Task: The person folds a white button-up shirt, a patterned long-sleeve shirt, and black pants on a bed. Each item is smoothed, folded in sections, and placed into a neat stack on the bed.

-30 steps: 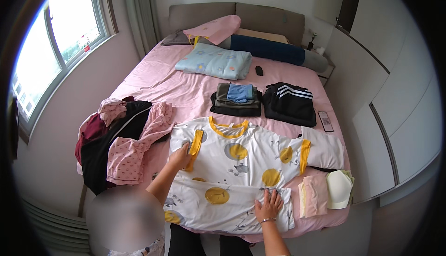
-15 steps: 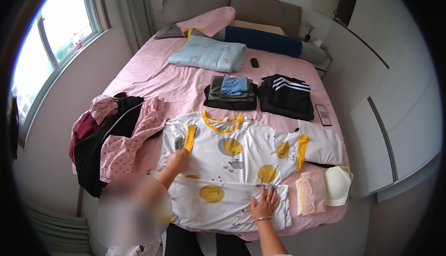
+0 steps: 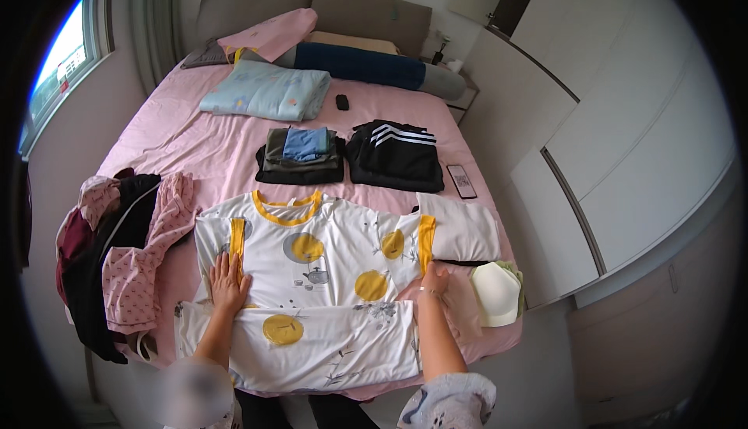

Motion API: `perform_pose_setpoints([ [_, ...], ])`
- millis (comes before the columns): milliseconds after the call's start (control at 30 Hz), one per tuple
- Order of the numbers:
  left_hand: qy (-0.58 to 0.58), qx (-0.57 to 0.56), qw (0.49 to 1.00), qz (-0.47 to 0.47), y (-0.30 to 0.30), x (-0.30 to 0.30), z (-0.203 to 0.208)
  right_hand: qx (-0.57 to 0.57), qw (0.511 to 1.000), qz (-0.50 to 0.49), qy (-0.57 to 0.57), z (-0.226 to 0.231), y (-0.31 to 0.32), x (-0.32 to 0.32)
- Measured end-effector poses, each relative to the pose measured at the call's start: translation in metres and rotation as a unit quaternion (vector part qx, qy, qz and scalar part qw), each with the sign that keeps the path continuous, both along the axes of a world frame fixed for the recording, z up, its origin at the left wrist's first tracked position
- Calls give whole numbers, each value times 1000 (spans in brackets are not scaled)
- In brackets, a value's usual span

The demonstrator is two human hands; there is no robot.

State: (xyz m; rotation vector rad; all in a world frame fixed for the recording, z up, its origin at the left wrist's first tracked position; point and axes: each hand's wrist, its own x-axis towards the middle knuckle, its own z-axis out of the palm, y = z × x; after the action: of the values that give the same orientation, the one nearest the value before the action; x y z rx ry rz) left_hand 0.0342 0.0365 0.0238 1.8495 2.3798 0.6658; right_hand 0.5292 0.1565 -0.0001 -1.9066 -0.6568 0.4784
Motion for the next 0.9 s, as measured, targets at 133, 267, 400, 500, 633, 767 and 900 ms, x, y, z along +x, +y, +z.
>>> perform_pose_setpoints([
  [133,4,6,1000,5,-2,-4,-1,-45,986,-8,160,-19,27,-5],
  [267,-1,16,1000,6,-3,-6,-1,-148,946,45,286,11,17,-14],
  [400,-10,40,999,2,-1,-5,-3,-55,975,107,188,13,13,-7],
  [500,-12,48,999,9,-2,-8,-5,89,970,159,-159,47,7,-49],
  [633,-16,53,998,7,-1,-6,-3,164,844,376,-345,52,9,-101],
  [767,-17,49,999,3,1,-6,-5,81,725,596,-335,42,-10,-147],
  [900,-17,53,998,5,1,-6,-6,165,747,558,-321,32,-26,-154],
])
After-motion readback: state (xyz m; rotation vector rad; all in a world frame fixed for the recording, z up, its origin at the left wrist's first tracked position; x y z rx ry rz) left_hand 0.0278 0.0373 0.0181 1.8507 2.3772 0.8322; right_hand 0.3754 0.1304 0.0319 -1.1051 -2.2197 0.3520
